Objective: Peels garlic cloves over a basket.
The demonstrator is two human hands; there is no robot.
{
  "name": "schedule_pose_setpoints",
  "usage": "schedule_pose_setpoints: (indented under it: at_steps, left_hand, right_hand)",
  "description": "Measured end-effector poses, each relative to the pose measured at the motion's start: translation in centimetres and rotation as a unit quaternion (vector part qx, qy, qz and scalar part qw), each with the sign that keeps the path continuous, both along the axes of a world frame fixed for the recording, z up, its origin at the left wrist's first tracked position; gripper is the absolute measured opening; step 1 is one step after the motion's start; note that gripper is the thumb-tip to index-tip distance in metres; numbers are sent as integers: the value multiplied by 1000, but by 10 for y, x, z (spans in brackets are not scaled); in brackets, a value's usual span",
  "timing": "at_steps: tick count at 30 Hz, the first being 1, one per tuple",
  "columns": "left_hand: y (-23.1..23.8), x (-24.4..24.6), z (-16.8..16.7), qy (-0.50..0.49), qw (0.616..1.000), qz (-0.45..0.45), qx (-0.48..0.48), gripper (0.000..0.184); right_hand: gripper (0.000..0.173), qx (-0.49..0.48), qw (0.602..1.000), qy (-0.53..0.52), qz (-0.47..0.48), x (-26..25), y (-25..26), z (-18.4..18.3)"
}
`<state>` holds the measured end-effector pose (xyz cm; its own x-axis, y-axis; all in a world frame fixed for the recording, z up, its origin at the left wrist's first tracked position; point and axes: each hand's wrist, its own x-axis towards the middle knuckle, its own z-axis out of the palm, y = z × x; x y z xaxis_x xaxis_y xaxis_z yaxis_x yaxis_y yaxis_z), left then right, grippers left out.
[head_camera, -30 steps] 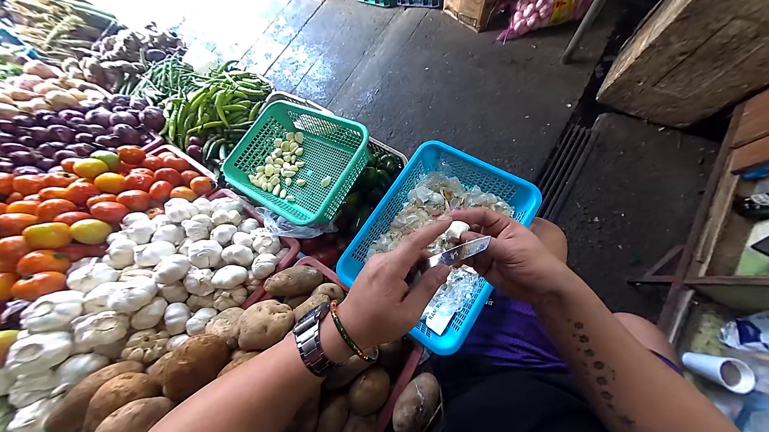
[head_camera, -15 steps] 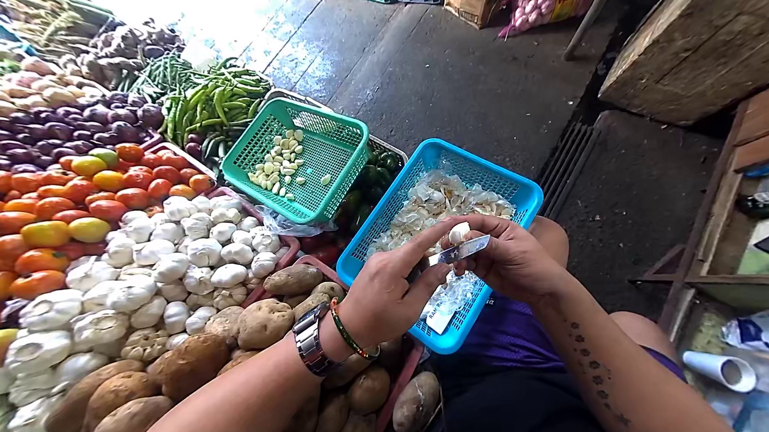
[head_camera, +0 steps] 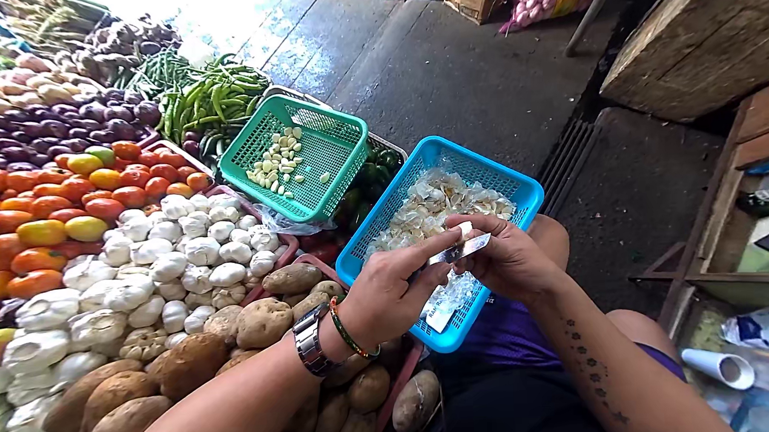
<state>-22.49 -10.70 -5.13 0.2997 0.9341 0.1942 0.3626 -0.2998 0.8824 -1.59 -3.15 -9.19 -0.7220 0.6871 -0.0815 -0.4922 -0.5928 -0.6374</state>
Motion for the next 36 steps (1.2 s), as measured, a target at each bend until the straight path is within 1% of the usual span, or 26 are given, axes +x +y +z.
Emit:
schedule_pose_setpoints:
  at_steps: [15, 17, 20, 21, 22, 24, 25, 26, 28, 29, 30, 33, 36]
  left_hand:
    - [0, -1, -1, 7, 1000, 0, 15, 35]
    - [0, -1, -1, 0, 1000, 14, 17, 33]
    - [3, -2, 1, -11, 997, 72, -12, 33]
    - [5, -3, 1, -20, 995, 97, -26, 33]
    - [6, -3, 1, -28, 991, 122, -39, 33]
    - [9, -5, 1, -39, 983, 164, -66, 35]
    - [10, -6, 1, -46, 980, 176, -78, 35]
    - [11, -8, 2, -49, 978, 183, -92, 36]
    - [11, -7, 2, -39, 974, 182, -126, 39]
    - [10, -6, 1, -31, 974, 175, -144, 40]
    - [9, -5, 1, -22, 973, 165, -159, 39]
    - [8, -2, 1, -13, 970, 160, -181, 23]
    - [6, -1, 2, -49, 971, 160, -170, 13]
  right_hand:
    - [21, -7, 1000, -1, -10, -2, -2, 0]
    - [21, 3, 1000, 1, -5, -3, -3, -1]
    - [15, 26, 1000, 0, 15, -3, -2, 0]
    - [19, 34, 999, -6, 24, -3, -2, 0]
    - [26, 42, 998, -11, 38, -2, -2, 0]
    - [46, 54, 995, -10, 78, 0, -2, 1]
    - [48, 52, 995, -5, 90, 1, -2, 2]
    - [41, 49, 994, 1, 94, 2, -3, 3]
    - [22, 43, 996, 4, 83, 3, -3, 5]
    - [17, 37, 997, 3, 70, 4, -2, 4]
    - [15, 28, 998, -3, 55, 4, -2, 4]
    - [20, -8, 999, -51, 2, 0, 1, 5]
    - [28, -26, 995, -93, -20, -3, 2, 5]
